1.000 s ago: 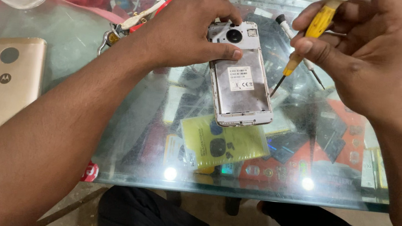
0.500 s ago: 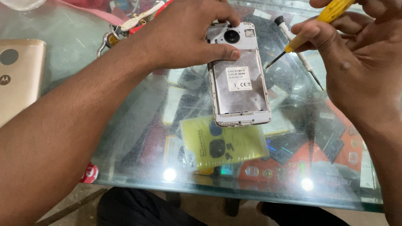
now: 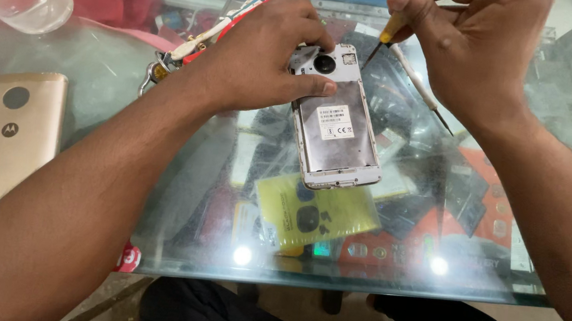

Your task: The person disassembles and reassembles two smartphones on a glass workbench. They remove back covers, use a screwdriver to loosen screws, and pry open the devices with a plastic tool. The person then reattaches the back covers and inspects the phones.

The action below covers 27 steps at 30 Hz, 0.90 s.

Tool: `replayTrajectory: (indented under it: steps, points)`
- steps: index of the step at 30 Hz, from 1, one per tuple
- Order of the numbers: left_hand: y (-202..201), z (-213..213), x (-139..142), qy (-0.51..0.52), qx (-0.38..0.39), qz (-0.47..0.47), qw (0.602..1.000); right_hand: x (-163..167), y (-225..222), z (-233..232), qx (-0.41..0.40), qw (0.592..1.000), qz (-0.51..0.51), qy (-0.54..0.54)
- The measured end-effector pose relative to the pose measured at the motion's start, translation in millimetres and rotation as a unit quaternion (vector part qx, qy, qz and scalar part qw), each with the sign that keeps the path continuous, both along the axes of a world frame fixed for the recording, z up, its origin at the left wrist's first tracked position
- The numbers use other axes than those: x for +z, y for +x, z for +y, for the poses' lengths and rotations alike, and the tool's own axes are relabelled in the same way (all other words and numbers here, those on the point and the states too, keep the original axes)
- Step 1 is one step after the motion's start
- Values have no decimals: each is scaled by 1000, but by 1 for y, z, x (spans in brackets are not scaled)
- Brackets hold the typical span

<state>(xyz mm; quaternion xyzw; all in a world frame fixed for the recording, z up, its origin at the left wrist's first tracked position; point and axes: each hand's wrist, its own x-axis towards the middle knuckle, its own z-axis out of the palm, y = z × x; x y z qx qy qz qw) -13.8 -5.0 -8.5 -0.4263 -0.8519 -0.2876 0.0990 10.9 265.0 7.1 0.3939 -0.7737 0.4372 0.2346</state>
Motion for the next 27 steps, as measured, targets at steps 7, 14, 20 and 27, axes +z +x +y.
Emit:
replayTrajectory:
  steps: [7, 14, 20, 27]
  points:
    - [2, 2, 5, -7, -6, -15, 1000, -4, 8, 8, -6, 1000, 7, -17]
    - [0, -1, 4, 2, -35, -16, 999, -2, 11, 9, -11, 999, 41, 5]
    - [2, -2, 3, 0, -32, -12, 999, -6, 12, 10, -29, 997, 65, 10]
    - [-1, 8, 4, -9, -22, -31, 999, -7, 4, 12, -43, 997, 57, 11]
